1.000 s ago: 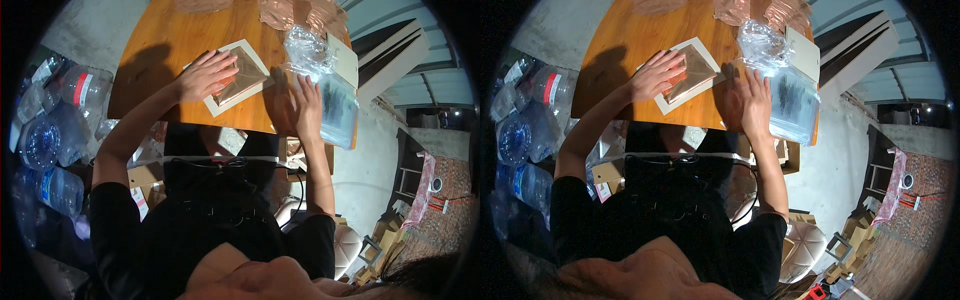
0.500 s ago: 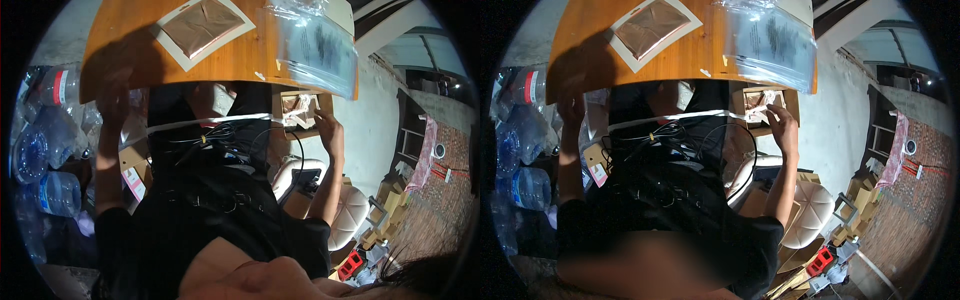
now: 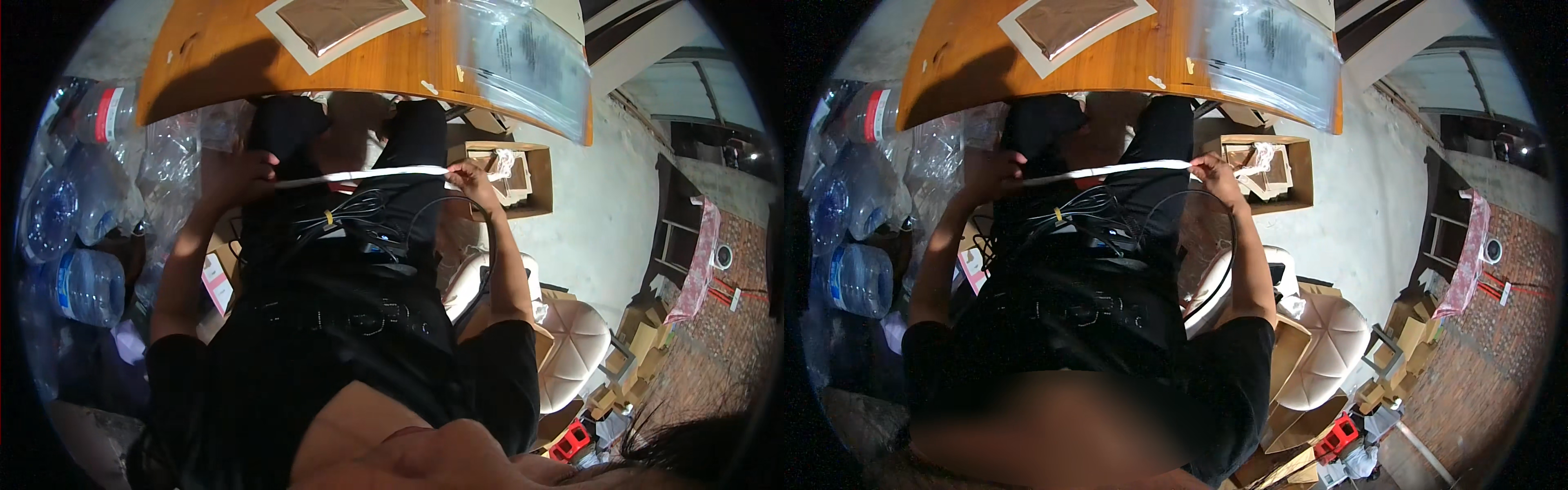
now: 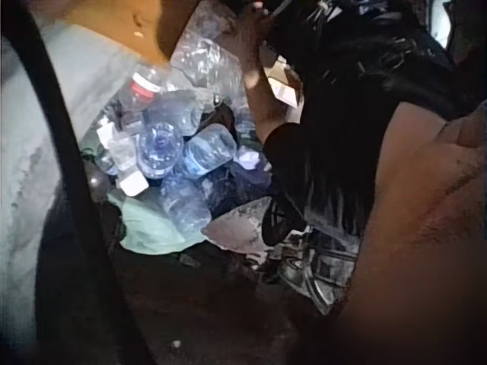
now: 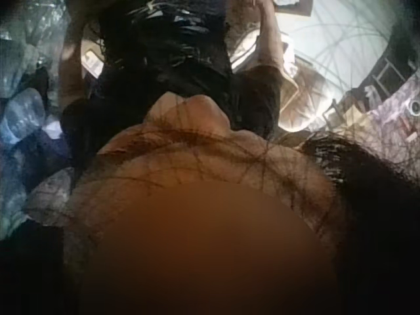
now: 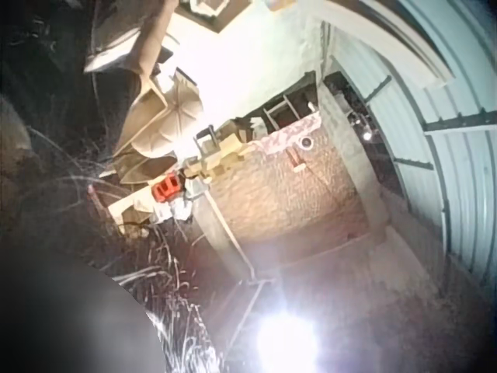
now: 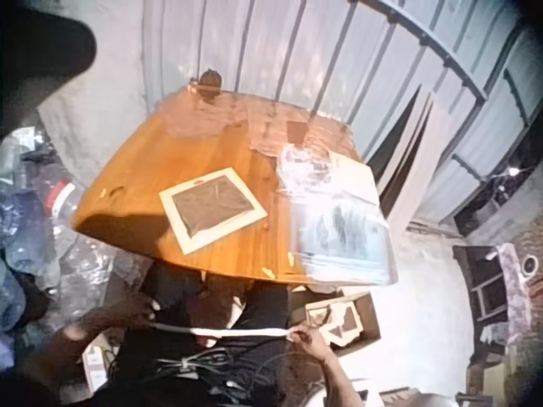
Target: Fold a metallic pouch and place it into a plastic bag with a cardboard insert.
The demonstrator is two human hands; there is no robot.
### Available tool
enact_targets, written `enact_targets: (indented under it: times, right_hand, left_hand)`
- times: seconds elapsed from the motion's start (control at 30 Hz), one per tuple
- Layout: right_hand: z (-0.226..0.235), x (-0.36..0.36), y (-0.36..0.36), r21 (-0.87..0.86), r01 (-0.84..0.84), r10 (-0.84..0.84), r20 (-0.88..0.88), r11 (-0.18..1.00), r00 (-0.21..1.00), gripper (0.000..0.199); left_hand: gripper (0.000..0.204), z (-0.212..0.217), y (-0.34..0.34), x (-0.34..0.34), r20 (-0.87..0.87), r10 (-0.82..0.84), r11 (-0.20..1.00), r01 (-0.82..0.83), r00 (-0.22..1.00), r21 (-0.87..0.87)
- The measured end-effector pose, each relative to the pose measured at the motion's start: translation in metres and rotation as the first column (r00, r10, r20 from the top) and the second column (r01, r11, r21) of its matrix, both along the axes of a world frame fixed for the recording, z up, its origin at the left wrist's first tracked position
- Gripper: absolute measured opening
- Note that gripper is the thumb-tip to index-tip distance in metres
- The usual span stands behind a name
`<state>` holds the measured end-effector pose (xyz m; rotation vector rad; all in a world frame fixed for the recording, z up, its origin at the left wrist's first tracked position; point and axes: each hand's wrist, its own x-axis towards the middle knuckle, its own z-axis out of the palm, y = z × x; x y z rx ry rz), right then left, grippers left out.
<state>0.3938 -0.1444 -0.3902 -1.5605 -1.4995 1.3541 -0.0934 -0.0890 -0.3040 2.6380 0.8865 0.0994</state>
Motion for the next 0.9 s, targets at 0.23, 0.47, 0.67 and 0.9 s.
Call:
enact_targets:
  times: [0.23,0.47,0.67,0.9]
  right_hand:
    - [0.027,0.014,0.056,0.139,-0.120,0.098,0.155,0.983,0.983,0.019]
    - [0.076,-0.041,0.082,-0.008,-0.494,0.451,0.418,0.870,0.788,0.018]
    - [0.039,-0.032,0.111,-0.087,-0.516,0.445,0.640,0.852,0.627,0.024]
    - [0.035,-0.030,0.114,-0.156,-0.616,0.567,0.608,0.772,0.556,0.018]
  left_hand:
    - [0.021,-0.047,0.025,-0.030,0.040,0.616,0.640,-0.470,0.787,-0.608]
    - [0.019,-0.048,0.022,-0.037,0.023,0.529,0.813,-0.499,0.848,-0.299]
    - [0.018,-0.046,0.024,-0.024,-0.056,0.528,0.793,-0.515,0.847,-0.326]
    - [0.020,-0.052,0.020,-0.027,0.049,0.553,0.811,-0.524,0.832,-0.260]
